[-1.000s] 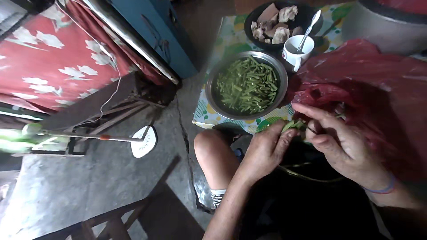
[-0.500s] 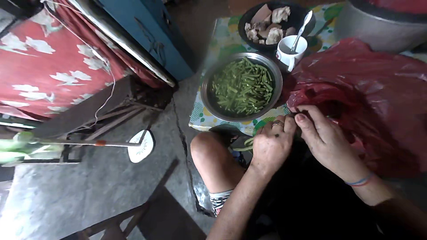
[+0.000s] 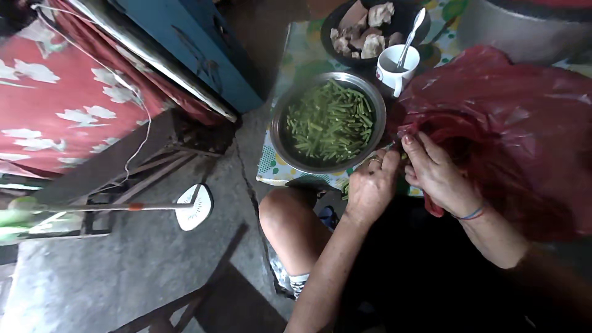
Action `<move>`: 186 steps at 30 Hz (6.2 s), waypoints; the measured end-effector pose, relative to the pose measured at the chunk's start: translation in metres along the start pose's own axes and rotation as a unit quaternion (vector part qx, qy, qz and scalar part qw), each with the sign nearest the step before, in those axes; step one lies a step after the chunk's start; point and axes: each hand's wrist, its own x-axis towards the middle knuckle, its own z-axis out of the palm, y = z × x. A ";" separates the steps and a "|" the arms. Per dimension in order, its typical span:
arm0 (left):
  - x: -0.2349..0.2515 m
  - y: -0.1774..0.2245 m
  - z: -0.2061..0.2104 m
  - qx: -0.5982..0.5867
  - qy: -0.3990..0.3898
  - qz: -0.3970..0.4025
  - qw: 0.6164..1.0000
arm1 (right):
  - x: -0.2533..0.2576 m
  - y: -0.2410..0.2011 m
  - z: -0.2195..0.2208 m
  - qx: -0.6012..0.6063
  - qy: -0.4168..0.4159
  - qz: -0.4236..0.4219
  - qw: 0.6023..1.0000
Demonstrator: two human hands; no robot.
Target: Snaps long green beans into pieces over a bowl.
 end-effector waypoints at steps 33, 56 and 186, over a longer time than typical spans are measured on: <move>-0.049 -0.068 -0.085 -0.630 0.073 -0.377 0.675 | 0.030 0.042 -0.020 -0.289 -0.111 0.024 0.950; -0.020 -0.039 -0.091 -0.440 -0.146 -0.291 0.837 | -0.003 -0.034 0.012 -0.186 -0.120 -0.250 0.943; 0.017 -0.086 -0.085 -0.394 -0.168 -0.139 0.893 | 0.067 -0.037 0.054 -0.224 -0.103 -0.244 0.938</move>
